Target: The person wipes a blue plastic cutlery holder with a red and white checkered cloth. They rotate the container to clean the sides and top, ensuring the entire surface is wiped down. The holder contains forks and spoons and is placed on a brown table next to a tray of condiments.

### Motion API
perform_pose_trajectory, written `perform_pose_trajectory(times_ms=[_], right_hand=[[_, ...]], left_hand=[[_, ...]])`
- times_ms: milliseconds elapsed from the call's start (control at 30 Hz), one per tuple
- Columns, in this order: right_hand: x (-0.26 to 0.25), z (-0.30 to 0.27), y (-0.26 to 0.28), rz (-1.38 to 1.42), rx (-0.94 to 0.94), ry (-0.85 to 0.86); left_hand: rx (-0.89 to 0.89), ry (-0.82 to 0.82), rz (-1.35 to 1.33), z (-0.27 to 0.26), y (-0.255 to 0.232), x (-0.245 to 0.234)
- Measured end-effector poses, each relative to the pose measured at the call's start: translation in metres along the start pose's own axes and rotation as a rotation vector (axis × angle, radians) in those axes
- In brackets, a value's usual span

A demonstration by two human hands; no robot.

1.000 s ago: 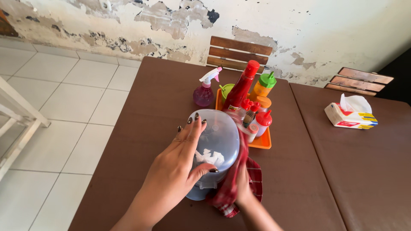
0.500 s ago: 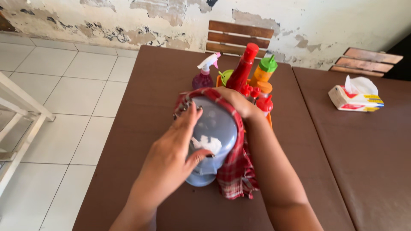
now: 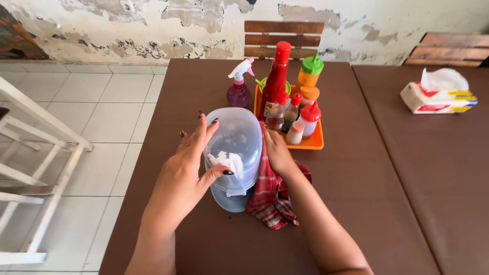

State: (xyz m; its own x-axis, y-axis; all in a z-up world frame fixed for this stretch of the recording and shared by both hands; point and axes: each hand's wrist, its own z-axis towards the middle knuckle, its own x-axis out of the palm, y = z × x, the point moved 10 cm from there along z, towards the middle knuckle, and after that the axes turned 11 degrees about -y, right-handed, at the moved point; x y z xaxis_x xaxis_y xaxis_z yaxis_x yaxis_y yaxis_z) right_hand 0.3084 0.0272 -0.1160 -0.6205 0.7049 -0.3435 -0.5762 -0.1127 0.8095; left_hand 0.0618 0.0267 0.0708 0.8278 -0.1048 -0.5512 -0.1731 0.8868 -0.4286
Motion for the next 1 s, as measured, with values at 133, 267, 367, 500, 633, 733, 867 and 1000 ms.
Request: perform_pose_trajectory(times_ms=[133, 267, 367, 500, 633, 733, 867, 1000], right_hand=[[-0.027, -0.025, 0.023, -0.145, 0.369, 0.044], [0.008, 0.024, -0.001, 0.256, 0.334, 0.131], [0.074, 0.044, -0.055, 0.578, 0.547, 0.264], [0.116, 0.052, -0.090, 0.958, 0.474, 0.297], [0.081, 0.017, -0.083, 0.866, 0.530, 0.064], [0.035, -0.046, -0.004, 0.676, 0.321, 0.023], [0.003, -0.126, 0.110, 0.240, -0.183, 0.045], [0.010, -0.113, 0.107, -0.194, -0.100, -0.054]], left_hand=[[0.021, 0.002, -0.025, 0.003, 0.000, 0.000], [-0.012, 0.020, -0.058, 0.000, 0.008, 0.003], [0.017, -0.016, -0.096, -0.001, 0.006, 0.002], [0.001, -0.015, -0.110, -0.001, 0.008, 0.002], [-0.020, 0.007, -0.116, -0.002, 0.010, 0.003], [-0.012, 0.018, -0.146, -0.002, 0.011, 0.003], [-0.012, 0.058, -0.256, -0.003, 0.012, -0.001], [-0.041, 0.035, -0.306, -0.009, 0.012, -0.002]])
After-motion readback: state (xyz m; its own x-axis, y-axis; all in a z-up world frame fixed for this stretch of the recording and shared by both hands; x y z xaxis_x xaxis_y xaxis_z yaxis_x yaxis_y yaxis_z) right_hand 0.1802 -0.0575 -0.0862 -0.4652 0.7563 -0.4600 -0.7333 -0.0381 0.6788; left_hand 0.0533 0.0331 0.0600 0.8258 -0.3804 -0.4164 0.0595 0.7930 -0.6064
